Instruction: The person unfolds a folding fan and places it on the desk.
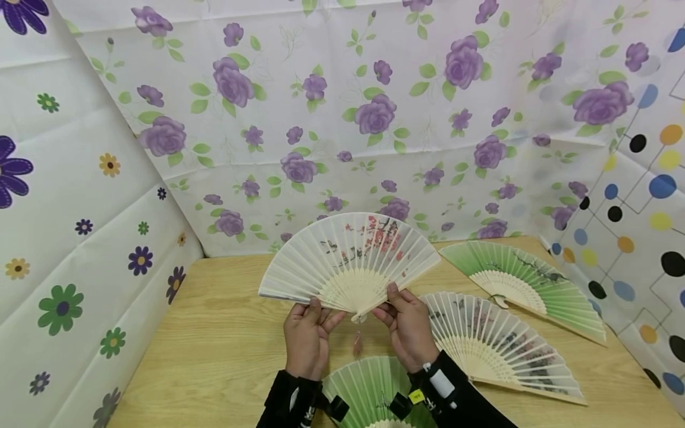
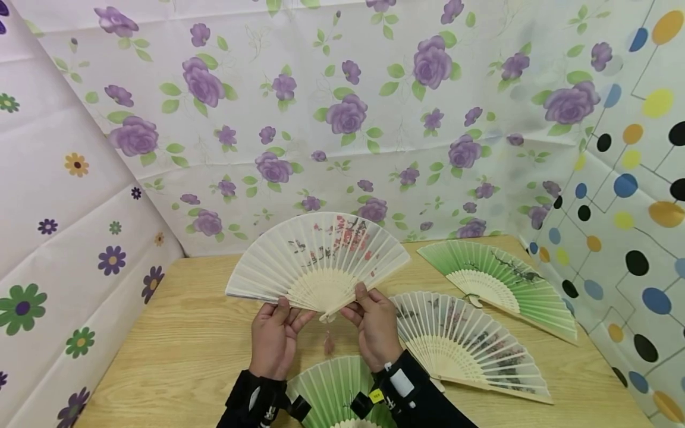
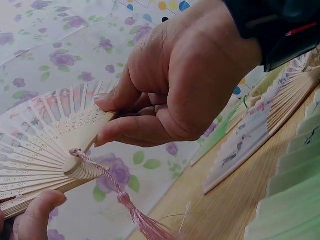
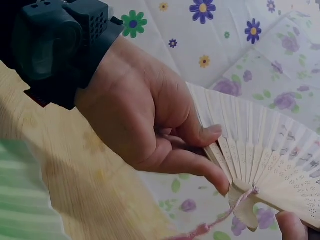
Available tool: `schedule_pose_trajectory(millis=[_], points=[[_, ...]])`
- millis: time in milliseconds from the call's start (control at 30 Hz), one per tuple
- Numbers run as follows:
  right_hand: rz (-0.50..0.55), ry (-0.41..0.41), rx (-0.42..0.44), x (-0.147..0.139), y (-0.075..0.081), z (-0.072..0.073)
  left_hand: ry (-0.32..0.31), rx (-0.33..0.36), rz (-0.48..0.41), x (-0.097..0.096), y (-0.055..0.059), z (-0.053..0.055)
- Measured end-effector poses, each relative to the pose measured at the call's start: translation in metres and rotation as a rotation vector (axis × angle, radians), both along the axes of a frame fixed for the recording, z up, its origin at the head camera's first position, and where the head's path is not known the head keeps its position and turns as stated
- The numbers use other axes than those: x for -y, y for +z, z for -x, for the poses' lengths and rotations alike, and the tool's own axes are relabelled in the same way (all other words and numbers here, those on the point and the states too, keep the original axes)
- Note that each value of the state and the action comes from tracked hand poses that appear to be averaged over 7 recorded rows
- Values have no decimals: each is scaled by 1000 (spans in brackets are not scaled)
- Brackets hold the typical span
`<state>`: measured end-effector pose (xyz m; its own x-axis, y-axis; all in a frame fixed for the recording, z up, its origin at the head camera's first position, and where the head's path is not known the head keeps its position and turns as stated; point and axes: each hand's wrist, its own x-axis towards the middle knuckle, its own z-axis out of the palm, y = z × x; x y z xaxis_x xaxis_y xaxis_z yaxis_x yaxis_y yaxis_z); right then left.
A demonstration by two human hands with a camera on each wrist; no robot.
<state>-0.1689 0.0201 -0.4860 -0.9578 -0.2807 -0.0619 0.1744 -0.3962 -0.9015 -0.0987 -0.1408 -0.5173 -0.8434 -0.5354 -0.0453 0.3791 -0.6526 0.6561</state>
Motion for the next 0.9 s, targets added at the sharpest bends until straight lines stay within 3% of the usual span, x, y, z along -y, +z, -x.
schedule_pose_trajectory(millis=[500, 700, 900], points=[[72, -25, 64, 2, 4, -3, 54, 16, -63, -6, 4, 2], [120, -73, 92, 3, 4, -3, 70, 7, -147, -14, 10, 10], [136, -82, 115, 4, 9, -4, 81, 0, -177, -15, 11, 14]])
